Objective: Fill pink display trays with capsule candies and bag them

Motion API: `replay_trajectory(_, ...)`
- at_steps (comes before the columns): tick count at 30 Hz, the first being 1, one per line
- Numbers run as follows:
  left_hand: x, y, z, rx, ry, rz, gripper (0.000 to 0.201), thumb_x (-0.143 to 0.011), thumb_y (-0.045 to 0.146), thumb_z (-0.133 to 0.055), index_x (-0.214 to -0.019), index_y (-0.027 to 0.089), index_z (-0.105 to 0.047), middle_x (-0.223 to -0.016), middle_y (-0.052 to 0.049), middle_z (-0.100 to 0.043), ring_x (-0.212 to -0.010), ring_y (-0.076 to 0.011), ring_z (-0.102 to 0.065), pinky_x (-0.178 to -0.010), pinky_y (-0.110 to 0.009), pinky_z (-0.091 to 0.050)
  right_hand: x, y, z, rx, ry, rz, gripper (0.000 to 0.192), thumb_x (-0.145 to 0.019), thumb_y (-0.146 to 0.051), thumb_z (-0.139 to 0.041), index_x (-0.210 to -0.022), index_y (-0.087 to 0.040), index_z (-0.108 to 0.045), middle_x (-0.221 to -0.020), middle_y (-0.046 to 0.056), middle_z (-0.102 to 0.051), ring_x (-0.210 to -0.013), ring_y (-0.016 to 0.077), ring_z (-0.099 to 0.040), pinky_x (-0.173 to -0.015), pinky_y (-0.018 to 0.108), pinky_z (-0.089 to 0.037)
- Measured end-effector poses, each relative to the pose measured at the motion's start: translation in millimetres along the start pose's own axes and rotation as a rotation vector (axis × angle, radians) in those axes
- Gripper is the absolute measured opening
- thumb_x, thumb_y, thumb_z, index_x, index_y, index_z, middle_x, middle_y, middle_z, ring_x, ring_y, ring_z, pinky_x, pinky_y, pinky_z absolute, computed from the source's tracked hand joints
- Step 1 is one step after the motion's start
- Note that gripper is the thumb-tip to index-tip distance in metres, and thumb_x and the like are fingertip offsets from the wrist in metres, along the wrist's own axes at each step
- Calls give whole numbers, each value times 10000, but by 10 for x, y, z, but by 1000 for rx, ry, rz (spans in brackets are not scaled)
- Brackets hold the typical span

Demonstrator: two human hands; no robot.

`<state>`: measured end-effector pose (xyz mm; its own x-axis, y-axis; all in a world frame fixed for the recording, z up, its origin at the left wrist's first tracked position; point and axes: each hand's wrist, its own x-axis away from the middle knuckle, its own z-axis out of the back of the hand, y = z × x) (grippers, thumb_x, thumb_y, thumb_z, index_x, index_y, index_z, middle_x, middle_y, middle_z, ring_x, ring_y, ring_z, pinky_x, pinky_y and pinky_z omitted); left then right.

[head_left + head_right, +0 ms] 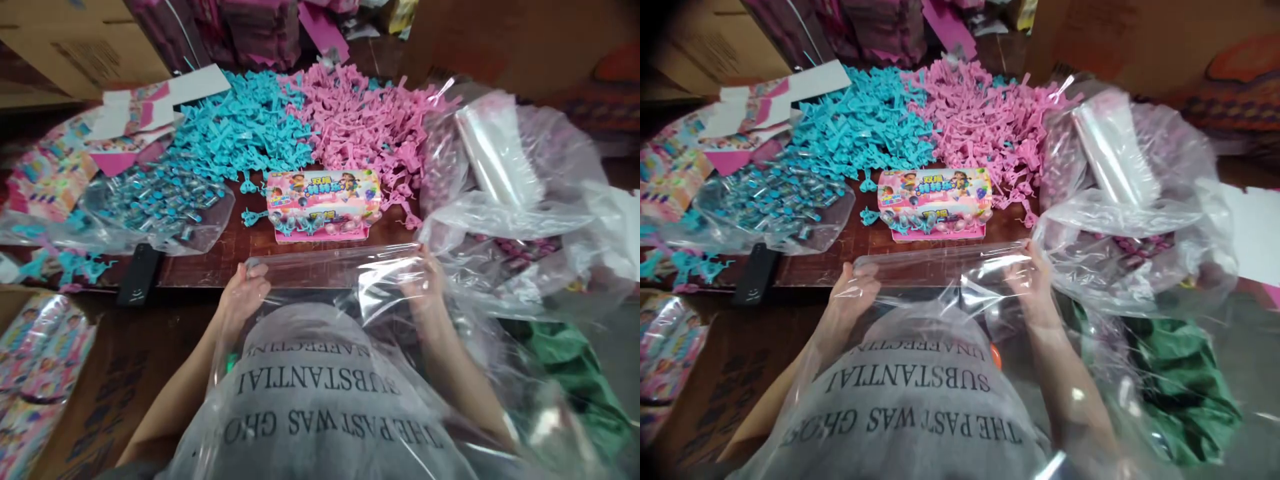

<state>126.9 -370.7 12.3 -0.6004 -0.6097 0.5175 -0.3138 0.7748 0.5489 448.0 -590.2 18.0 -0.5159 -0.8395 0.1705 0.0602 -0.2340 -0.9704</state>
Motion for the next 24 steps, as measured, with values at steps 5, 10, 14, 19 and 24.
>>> replay_trajectory(5, -102, 116, 150, -244, -65, 6, 377, -854, 207, -883, -778, 208, -513, -622, 77, -498, -452, -59, -457, -520, -202, -496, 133, 256, 108, -136, 63, -64, 619, -790, -921, -550, -689, -318, -451, -498, -78, -130, -427, 144, -149, -477, 355, -282)
replay_trajectory(10, -526, 342, 110, -942, -96, -47, 632, -703, 154, -941, -1236, 209, -606, -688, 94, -603, -477, -92, -568, -478, -199, -516, -208, 364, 209, 84, -4, -51, 616, -655, -674, -942, -768, -260, -500, -858, 21, -740, -580, 137, -549, -513, 291, -433)
replay_trajectory(14, -878, 279, -90, -1040, -173, -62, 738, -688, 211, -939, -1334, 157, -588, -807, 50, -682, -440, -59, -523, -446, -213, -529, -472, 470, 29, 176, -6, 22, 638, -771, -743, -834, -844, -278, -404, -991, 28, -762, -466, 103, -488, -424, 310, -415)
replay_trajectory(19, -628, 107, 42, -1116, -257, -36, 586, -765, 277, -897, -1292, 178, -659, -653, 93, -584, -396, -63, -490, -427, -206, -523, -14, 527, -108, 162, -1, 10, 606, -845, -733, -790, -849, -277, -390, -934, 6, -733, -437, 90, -472, -365, 285, -367)
replay_trajectory(24, -27, -8, 373, -1153, -301, 105, 344, -849, 363, -866, -1090, 209, -675, -575, 112, -486, -406, -77, -505, -519, -249, -609, 689, 526, -100, 133, 7, -56, 604, -853, -718, -800, -846, -257, -411, -1475, 79, -697, -471, 66, -528, -341, 276, -387)
